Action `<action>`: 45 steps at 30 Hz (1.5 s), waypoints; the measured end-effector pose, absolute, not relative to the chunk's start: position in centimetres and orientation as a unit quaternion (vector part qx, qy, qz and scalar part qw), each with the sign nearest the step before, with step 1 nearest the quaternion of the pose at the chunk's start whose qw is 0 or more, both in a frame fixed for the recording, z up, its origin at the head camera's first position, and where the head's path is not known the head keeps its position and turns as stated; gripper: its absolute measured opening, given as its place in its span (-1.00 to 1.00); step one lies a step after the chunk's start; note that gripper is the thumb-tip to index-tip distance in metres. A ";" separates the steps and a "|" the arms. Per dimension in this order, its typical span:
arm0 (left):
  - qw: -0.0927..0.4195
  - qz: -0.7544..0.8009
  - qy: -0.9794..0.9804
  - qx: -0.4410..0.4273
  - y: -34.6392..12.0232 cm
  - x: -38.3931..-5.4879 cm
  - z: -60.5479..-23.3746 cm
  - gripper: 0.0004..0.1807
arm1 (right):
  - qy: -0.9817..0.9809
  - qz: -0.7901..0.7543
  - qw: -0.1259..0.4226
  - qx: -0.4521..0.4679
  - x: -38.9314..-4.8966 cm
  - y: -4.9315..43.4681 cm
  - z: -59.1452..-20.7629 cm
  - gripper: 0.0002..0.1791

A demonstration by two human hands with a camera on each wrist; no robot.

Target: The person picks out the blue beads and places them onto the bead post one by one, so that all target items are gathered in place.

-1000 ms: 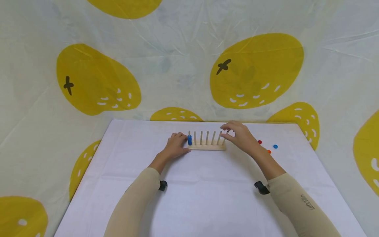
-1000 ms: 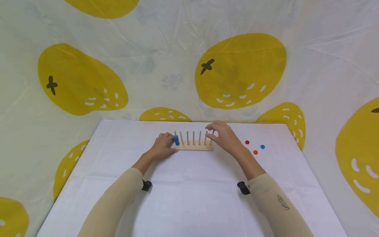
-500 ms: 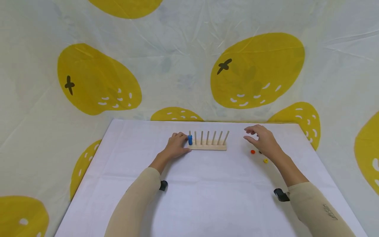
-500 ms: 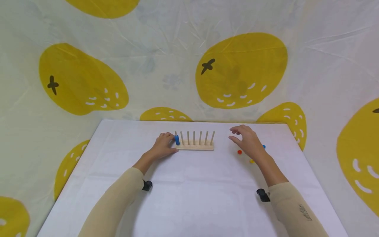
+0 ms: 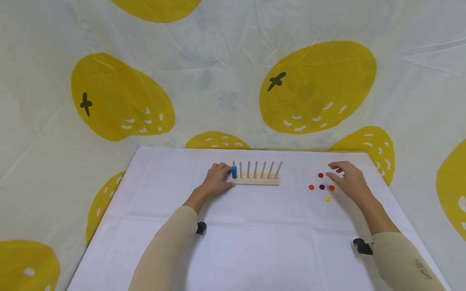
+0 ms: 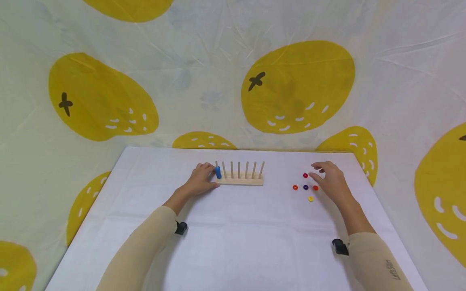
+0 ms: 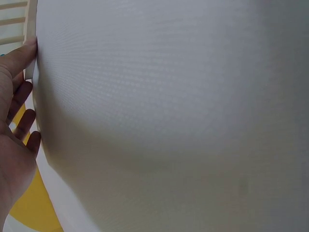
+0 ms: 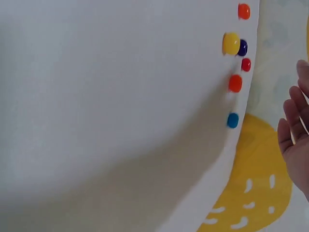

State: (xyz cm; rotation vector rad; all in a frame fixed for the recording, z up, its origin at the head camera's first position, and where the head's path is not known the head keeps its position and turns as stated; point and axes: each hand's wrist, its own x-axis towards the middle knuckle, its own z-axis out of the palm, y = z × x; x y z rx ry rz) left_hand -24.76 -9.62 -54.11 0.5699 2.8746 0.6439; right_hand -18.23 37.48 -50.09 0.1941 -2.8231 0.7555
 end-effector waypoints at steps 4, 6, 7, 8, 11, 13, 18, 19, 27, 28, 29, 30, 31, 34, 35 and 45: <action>0.065 0.211 0.956 0.193 -9.7 -24.8 -54.2 -0.30 | -0.961 0.267 0.068 0.022 -18.0 39.2 -51.1 -0.55; 0.066 0.214 0.955 0.193 -9.7 -24.8 -54.2 -0.29 | -0.961 0.274 0.039 -0.003 -17.8 39.9 -51.5 -0.50; 0.066 0.215 0.955 0.193 -9.7 -24.8 -54.2 -0.29 | -0.960 0.278 0.024 -0.016 -17.8 40.2 -51.7 -0.47; 0.067 0.216 0.955 0.192 -9.7 -24.8 -54.2 -0.29 | -0.959 0.281 0.010 -0.028 -17.7 40.4 -51.9 -0.45; 0.070 0.217 0.955 0.191 -9.7 -24.7 -54.1 -0.29 | -0.958 0.281 -0.017 -0.052 -17.5 41.0 -52.5 -0.40; 0.070 0.217 0.955 0.189 -9.7 -24.7 -54.1 -0.29 | -0.958 0.279 -0.022 -0.061 -17.4 41.3 -52.8 -0.39; 0.068 0.215 0.956 0.187 -9.6 -24.7 -54.1 -0.30 | -0.961 0.265 -0.026 -0.068 -17.5 41.8 -53.5 -0.39; 0.067 0.215 0.956 0.188 -9.6 -24.7 -54.1 -0.30 | -0.962 0.264 -0.027 -0.068 -17.5 41.9 -53.6 -0.39; 0.066 0.219 0.955 0.189 -9.5 -24.7 -54.0 -0.30 | -0.961 0.263 -0.036 -0.073 -17.9 42.1 -54.0 -0.46; 0.066 0.219 0.955 0.190 -9.6 -24.7 -54.0 -0.30 | -0.961 0.264 -0.037 -0.074 -17.9 42.1 -54.0 -0.47; 0.065 0.218 0.955 0.190 -9.6 -24.7 -54.0 -0.30 | -0.961 0.264 -0.038 -0.075 -17.9 42.0 -54.0 -0.47; 0.066 0.218 0.955 0.190 -9.6 -24.7 -54.0 -0.30 | -0.960 0.265 -0.038 -0.075 -17.9 42.0 -54.0 -0.48; 0.066 0.218 0.955 0.191 -9.6 -24.7 -54.0 -0.30 | -0.960 0.266 -0.038 -0.074 -17.9 42.0 -54.1 -0.49; 0.067 0.215 0.955 0.193 -9.7 -24.7 -54.0 -0.29 | -0.961 0.264 -0.034 -0.070 -17.9 41.9 -54.1 -0.53; 0.067 0.214 0.955 0.193 -9.7 -24.7 -54.0 -0.29 | -0.962 0.262 -0.033 -0.070 -17.9 41.9 -54.1 -0.54; 0.067 0.215 0.955 0.191 -9.7 -24.8 -54.1 -0.28 | -0.962 0.260 -0.034 -0.074 -18.0 41.8 -53.9 -0.56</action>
